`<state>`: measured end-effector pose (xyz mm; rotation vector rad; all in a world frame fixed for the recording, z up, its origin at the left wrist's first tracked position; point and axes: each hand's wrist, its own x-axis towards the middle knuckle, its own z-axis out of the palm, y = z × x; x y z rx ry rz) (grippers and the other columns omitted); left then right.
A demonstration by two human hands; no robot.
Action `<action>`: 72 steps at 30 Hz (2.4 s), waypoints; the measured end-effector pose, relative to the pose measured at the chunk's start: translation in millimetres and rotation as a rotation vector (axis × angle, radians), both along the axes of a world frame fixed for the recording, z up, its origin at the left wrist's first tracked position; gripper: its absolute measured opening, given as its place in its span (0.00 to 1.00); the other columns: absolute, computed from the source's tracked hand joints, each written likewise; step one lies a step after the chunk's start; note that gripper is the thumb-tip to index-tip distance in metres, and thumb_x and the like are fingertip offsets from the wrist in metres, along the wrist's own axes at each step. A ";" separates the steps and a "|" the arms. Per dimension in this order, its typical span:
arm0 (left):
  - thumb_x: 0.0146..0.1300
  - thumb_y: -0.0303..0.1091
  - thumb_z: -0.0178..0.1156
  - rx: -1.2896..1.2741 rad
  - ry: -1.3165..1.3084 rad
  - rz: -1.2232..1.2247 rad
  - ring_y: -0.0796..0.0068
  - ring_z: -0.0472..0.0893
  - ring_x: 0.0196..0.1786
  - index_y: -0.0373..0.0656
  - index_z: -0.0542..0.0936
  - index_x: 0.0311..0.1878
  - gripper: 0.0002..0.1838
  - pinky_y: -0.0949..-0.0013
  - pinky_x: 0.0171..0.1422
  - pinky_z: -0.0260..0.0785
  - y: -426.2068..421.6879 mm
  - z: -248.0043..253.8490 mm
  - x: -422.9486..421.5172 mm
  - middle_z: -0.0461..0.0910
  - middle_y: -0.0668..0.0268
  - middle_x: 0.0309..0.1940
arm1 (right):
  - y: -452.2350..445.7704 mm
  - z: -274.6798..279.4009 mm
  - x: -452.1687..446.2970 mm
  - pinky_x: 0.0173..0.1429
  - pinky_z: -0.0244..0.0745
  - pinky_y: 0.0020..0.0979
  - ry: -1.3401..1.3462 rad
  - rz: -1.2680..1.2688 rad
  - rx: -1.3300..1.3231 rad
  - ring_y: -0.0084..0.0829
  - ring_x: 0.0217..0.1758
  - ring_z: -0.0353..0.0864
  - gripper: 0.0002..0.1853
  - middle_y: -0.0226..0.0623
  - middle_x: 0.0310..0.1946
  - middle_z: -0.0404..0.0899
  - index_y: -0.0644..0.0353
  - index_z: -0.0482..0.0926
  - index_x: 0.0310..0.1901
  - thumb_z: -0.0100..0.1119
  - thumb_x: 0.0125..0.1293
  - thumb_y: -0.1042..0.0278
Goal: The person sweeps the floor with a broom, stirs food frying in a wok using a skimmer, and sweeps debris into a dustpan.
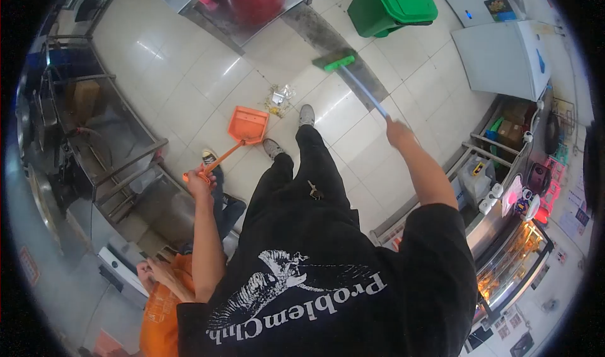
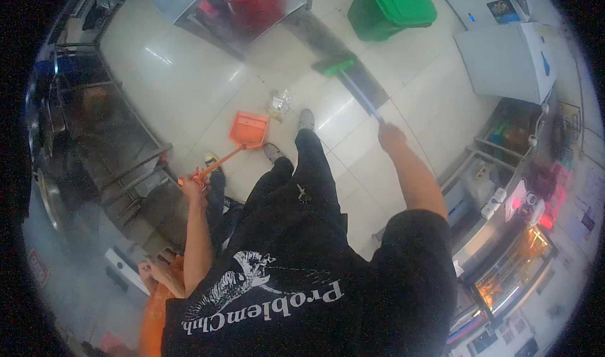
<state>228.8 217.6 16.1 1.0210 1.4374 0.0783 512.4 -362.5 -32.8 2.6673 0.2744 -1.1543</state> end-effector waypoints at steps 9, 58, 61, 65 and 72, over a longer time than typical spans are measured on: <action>0.67 0.44 0.52 -0.003 0.051 0.086 0.74 0.78 0.25 0.44 0.81 0.44 0.15 0.69 0.28 0.68 -3.3 4.2 4.9 0.78 0.67 0.25 | -93.5 80.4 -134.7 0.56 0.80 0.56 0.124 -0.155 -0.049 0.61 0.53 0.84 0.29 0.63 0.48 0.83 0.55 0.62 0.76 0.42 0.74 0.70; 0.66 0.46 0.49 -0.022 0.089 -0.005 0.75 0.78 0.27 0.49 0.83 0.48 0.18 0.65 0.35 0.67 0.9 7.3 9.7 0.80 0.69 0.26 | -65.4 -7.8 -203.4 0.63 0.76 0.53 0.066 -0.533 0.221 0.61 0.59 0.80 0.25 0.65 0.54 0.80 0.66 0.67 0.69 0.42 0.72 0.71; 0.67 0.48 0.48 0.042 0.134 -0.049 0.74 0.78 0.27 0.48 0.82 0.48 0.19 0.66 0.35 0.67 -4.7 12.4 13.6 0.81 0.68 0.28 | -55.6 38.7 -239.5 0.61 0.77 0.53 0.155 -0.551 0.212 0.61 0.55 0.82 0.24 0.65 0.51 0.81 0.66 0.67 0.69 0.42 0.73 0.69; 0.68 0.49 0.46 0.015 0.122 -0.005 0.74 0.78 0.29 0.49 0.82 0.48 0.19 0.64 0.40 0.68 -4.0 9.4 16.0 0.83 0.68 0.32 | -55.9 85.5 -259.6 0.57 0.80 0.53 0.030 -0.557 0.247 0.60 0.49 0.84 0.24 0.65 0.47 0.82 0.67 0.66 0.69 0.42 0.73 0.69; 0.70 0.50 0.42 -0.018 0.161 -0.027 0.74 0.76 0.33 0.50 0.82 0.50 0.22 0.60 0.48 0.66 -10.0 22.7 20.4 0.81 0.71 0.34 | -116.3 4.6 -221.9 0.50 0.83 0.50 -0.084 -0.761 0.133 0.56 0.48 0.86 0.27 0.60 0.49 0.82 0.65 0.66 0.73 0.46 0.73 0.70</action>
